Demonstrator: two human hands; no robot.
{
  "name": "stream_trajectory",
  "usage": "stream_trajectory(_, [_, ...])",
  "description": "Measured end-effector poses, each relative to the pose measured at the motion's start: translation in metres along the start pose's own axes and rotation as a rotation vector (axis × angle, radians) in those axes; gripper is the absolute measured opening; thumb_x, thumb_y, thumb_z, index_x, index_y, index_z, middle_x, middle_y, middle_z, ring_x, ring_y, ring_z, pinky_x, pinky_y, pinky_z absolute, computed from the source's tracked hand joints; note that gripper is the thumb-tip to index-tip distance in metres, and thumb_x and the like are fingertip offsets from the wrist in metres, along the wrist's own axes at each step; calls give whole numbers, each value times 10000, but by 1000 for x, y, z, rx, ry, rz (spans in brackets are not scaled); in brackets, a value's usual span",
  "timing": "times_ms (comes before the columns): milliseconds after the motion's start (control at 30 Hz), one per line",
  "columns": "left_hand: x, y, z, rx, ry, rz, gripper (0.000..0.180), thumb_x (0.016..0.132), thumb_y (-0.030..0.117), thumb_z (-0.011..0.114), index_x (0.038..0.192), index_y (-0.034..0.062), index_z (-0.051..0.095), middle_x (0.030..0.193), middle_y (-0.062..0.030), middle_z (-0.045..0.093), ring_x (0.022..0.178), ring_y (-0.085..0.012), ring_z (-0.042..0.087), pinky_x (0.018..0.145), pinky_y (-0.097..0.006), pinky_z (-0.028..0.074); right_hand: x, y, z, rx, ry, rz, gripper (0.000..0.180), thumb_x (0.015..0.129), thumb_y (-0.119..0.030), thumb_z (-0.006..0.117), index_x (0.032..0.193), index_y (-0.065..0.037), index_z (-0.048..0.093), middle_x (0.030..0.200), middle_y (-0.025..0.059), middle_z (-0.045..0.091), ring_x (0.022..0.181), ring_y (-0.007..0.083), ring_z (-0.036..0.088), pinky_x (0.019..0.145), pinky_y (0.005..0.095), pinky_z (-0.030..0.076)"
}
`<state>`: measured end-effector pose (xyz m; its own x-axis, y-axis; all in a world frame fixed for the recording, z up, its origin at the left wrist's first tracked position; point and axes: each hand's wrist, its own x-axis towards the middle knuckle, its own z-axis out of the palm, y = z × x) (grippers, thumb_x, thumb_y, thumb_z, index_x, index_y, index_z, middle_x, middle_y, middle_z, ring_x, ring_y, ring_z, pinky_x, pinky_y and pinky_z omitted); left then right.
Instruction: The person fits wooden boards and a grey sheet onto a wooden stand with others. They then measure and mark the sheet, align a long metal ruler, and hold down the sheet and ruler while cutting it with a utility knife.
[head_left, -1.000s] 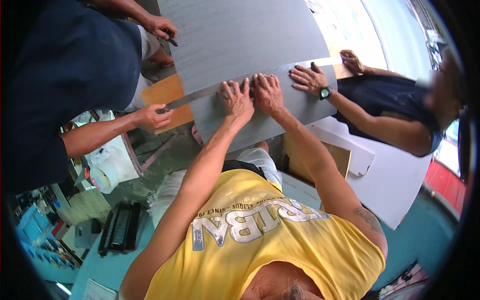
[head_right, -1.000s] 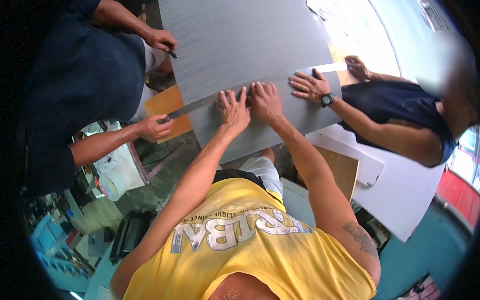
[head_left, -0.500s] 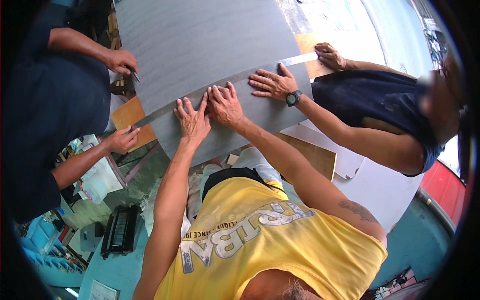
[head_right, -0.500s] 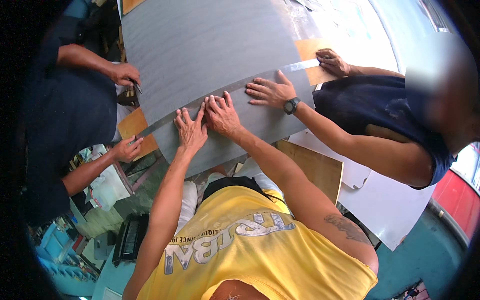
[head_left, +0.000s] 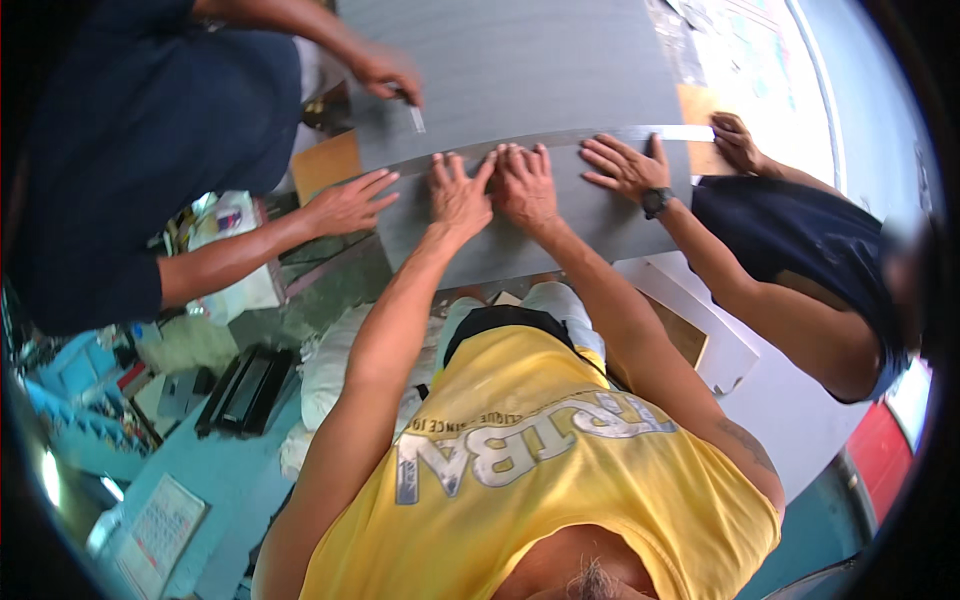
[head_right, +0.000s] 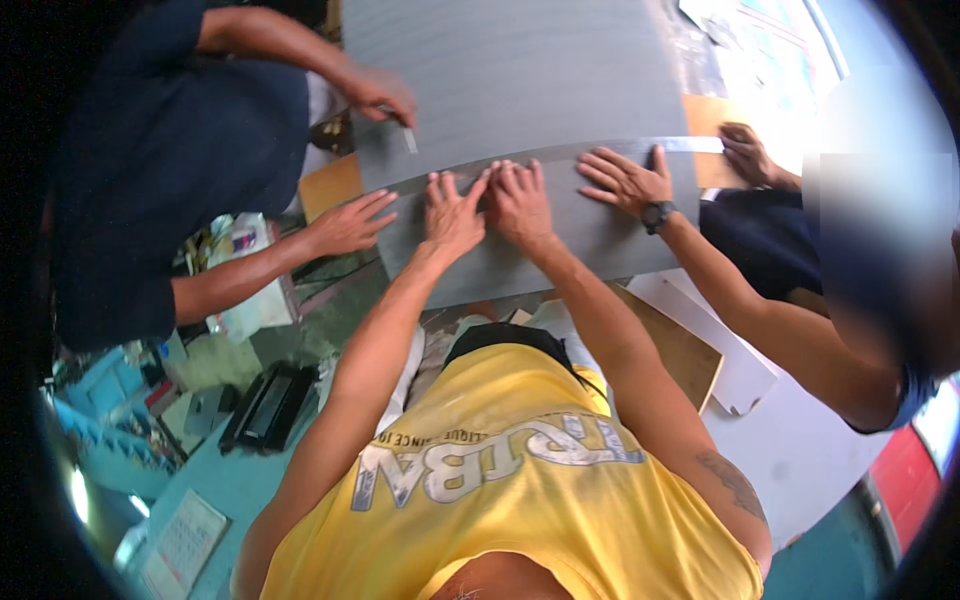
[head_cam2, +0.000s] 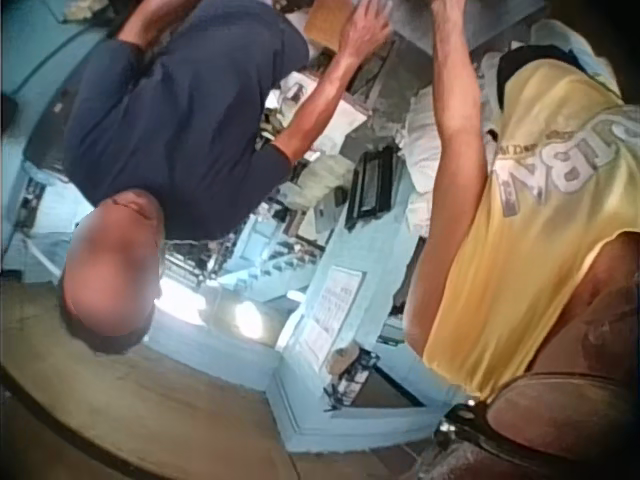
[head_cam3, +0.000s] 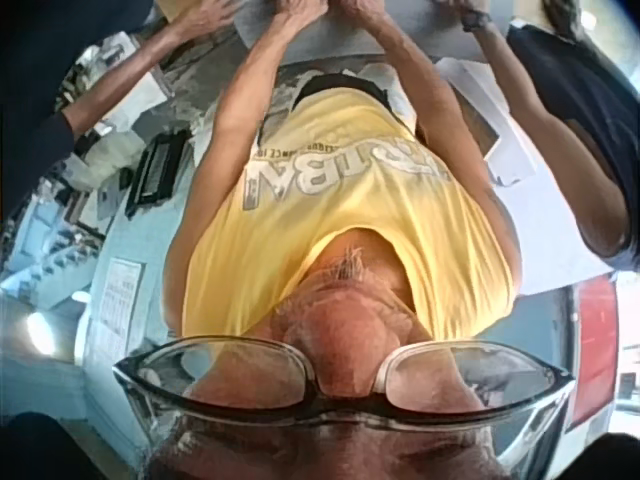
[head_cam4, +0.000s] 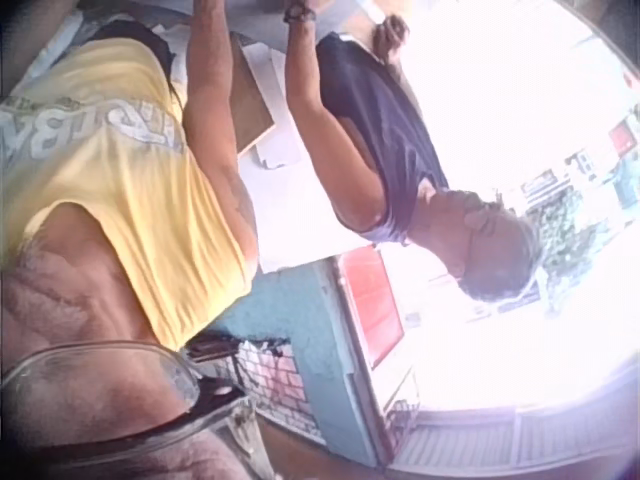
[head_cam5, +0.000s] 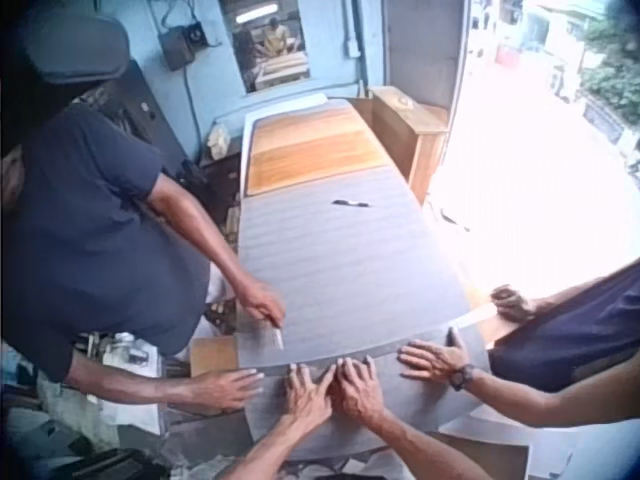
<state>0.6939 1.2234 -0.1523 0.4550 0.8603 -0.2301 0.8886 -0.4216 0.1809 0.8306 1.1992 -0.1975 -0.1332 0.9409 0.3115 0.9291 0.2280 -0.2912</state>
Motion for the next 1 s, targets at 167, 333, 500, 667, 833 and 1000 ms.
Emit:
stream_trajectory(167, [-4, 0, -2, -29, -4, -19, 741, 706, 215, 648, 1334, 278, 260, 1226, -277, 255, 1156, -525, 227, 962, -545, 260, 0, -4, -5, -48, -79, -29, 525, 707, -287, 542, 1168, -44, 482, 1171, 113, 451, 1097, 258, 407, 973, 504, 266])
stream_trajectory(333, [-4, -4, -9, -8, -70, 17, 770, 699, 240, 656, 1347, 280, 241, 1223, -276, 262, 1151, -520, 230, 975, -522, 260, 0, -6, -5, -95, -74, -14, 516, 717, -283, 531, 1170, -41, 480, 1174, 111, 450, 1106, 254, 405, 982, 486, 259])
stream_trajectory(500, [-6, -6, -13, -18, -102, 15, 781, 687, 253, 666, 1347, 276, 248, 1229, -263, 265, 1161, -514, 221, 979, -516, 263, 1, -10, -4, -51, -29, -3, 467, 727, -257, 532, 1144, -48, 503, 1171, 109, 458, 1087, 254, 417, 977, 477, 267])
stream_trajectory(667, [-8, -7, -8, -33, -63, 21, 760, 695, 260, 653, 1344, 276, 257, 1252, -266, 249, 1173, -515, 205, 988, -515, 252, 2, -12, -4, -62, -15, -10, 491, 709, -259, 548, 1141, -33, 494, 1153, 103, 456, 1076, 246, 420, 982, 477, 260])
stream_trajectory(833, [-8, -7, -5, -9, -44, -2, 758, 684, 272, 667, 1333, 295, 277, 1249, -223, 273, 1193, -498, 207, 989, -519, 260, 4, -14, -6, -65, -34, 21, 449, 732, -236, 547, 1133, -41, 499, 1149, 93, 455, 1068, 250, 422, 984, 468, 263])
stream_trajectory(1000, [-7, -8, -10, -50, -57, -8, 765, 676, 270, 674, 1331, 300, 279, 1247, -215, 273, 1191, -503, 203, 988, -526, 257, 8, -26, -17, 123, -23, 216, 413, 726, -210, 572, 1094, -29, 519, 1091, 117, 485, 1035, 278, 428, 932, 422, 319])
